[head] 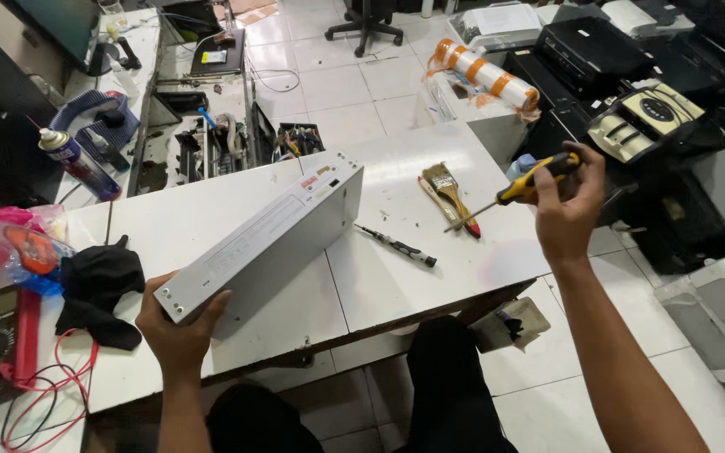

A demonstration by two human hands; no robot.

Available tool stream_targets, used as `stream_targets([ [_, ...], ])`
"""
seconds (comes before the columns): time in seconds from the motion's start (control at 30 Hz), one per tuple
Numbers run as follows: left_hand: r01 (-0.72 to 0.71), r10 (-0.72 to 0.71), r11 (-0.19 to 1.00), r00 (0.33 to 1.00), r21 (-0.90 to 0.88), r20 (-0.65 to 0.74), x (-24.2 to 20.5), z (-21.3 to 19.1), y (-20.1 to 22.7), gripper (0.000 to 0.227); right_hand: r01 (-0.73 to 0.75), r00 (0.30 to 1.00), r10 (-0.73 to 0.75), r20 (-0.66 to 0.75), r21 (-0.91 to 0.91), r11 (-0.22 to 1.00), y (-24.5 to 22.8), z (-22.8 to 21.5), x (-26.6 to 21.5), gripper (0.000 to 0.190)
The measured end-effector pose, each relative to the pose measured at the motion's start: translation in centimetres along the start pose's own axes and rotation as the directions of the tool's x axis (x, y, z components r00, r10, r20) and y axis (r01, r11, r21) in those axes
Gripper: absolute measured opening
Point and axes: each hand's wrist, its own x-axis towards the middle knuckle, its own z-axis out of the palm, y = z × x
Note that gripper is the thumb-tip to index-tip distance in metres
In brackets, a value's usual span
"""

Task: The person disassembles a silver electronic device on a white table using a screwdriver. They remove screws from the back and sides of the device, rotate it to access different areas, and place the removed screws on the table.

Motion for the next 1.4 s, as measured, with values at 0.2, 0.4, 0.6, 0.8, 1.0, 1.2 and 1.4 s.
stream_targets([
  [0.2, 0.033, -0.026, 0.998, 0.989, -0.050, 0.142, 1.1, -1.3, -2.9, 0.061, -0.114, 0.985, 0.105, 0.140, 0.056, 0.992, -3.0, 0.5, -1.0, 0.043],
  [0.4, 0.055, -0.037, 0.994, 0.985, -0.099, 0.168, 1.3, -1.6, -4.6, 0.065, -0.196, 0.692, 0.484, 0.536, -0.506, 0.840, -2.9, 6.3, -6.3, 0.068],
  [0.6, 0.017, 0.004, 0.994, 0.981, -0.104, 0.194, 1.0, -2.4, -5.2, 0.069, 0.157, 0.701, 0.534, 0.472, -0.833, 0.531, 4.3, 8.5, -8.8, 0.026],
  [0.8, -0.038, 0.067, 0.992, 0.968, -0.122, 0.242, 0.3, -2.4, -1.9, 0.074, 0.177, 0.754, 0.483, 0.444, -0.847, 0.502, 6.2, 7.0, -7.3, 0.025],
  [1.0, -0.092, 0.142, 0.981, 0.939, -0.170, 0.312, 0.2, -2.7, -1.0, 0.074, 0.017, 0.811, 0.401, 0.426, -0.701, 0.713, 6.0, 5.9, -5.9, 0.028],
  [1.2, -0.065, 0.125, 0.980, 0.937, -0.191, 0.327, 0.6, -2.8, -1.0, 0.072, -0.234, 0.884, 0.337, 0.325, -0.317, 0.919, -1.2, 3.7, -4.7, 0.024],
  [1.4, -0.067, 0.123, 0.982, 0.936, -0.177, 0.329, 0.4, -2.9, -1.2, 0.073, -0.138, 0.942, 0.217, 0.255, -0.297, 0.945, -5.7, 1.2, -3.5, 0.031],
])
